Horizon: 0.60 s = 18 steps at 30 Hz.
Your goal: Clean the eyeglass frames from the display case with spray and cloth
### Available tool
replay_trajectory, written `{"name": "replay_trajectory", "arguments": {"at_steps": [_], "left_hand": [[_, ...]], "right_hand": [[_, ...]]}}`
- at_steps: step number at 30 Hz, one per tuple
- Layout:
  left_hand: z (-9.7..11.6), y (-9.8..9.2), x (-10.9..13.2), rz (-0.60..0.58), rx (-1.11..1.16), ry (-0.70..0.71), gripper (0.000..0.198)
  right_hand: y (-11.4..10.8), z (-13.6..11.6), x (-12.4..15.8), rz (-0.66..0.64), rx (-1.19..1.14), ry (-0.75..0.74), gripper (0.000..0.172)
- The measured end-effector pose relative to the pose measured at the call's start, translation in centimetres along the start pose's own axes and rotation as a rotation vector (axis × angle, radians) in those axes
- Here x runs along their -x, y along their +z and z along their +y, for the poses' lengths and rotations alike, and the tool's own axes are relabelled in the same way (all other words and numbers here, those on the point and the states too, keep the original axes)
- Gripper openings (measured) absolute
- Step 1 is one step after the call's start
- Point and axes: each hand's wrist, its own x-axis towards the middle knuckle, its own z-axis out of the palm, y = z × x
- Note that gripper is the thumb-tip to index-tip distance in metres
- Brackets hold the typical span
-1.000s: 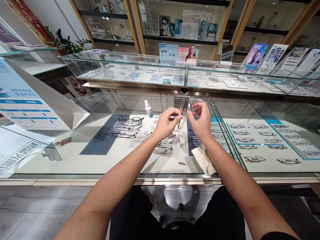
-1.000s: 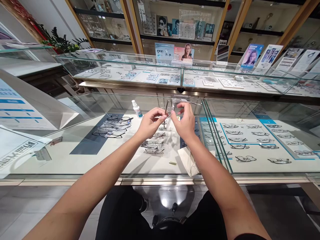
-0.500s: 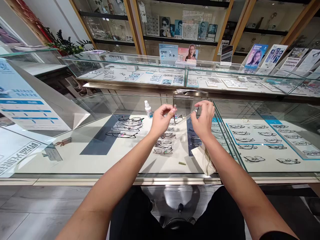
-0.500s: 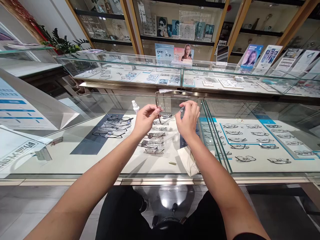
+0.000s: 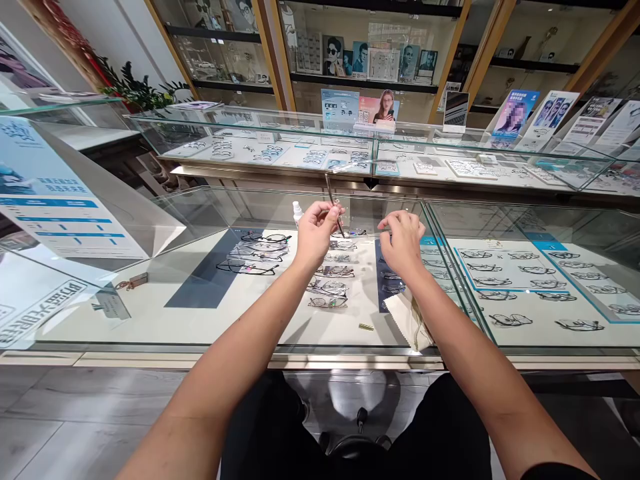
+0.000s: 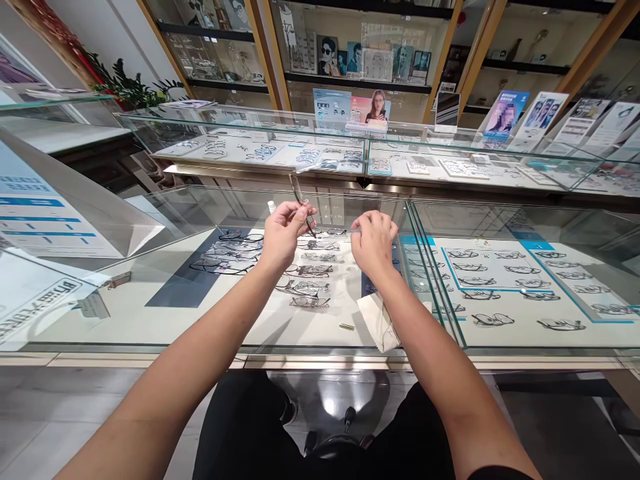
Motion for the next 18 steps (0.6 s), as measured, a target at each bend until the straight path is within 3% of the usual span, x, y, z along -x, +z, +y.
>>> {"name": "replay_trajectory", "arguments": {"at_steps": [7,11,15,18], "left_hand": [[-0.3,0.1,0.3,-0.114,-0.104,0.056,0.055],[-0.3,0.2,0.6,-0.209,-0.127,0.048,0.053],[-0.4,0.5,1.1,-0.296,-0.181,0.099,0.048],[-0.5,0.6,1.2,-0.338,-0.179,0.100,0.049]], "right_hand": [[0.3,0.3,0.1,-0.097,-0.045,-0.073,0.022],[0.2,-0.2,0.2,-0.066,-0.161,-0.162,0.019],[0.4,-0.7,0.5,-0.059,-0.286,-0.260,0.036],[0.8,-0.8,0.7,-0.068,-0.336,-0.298,0.034]]}}
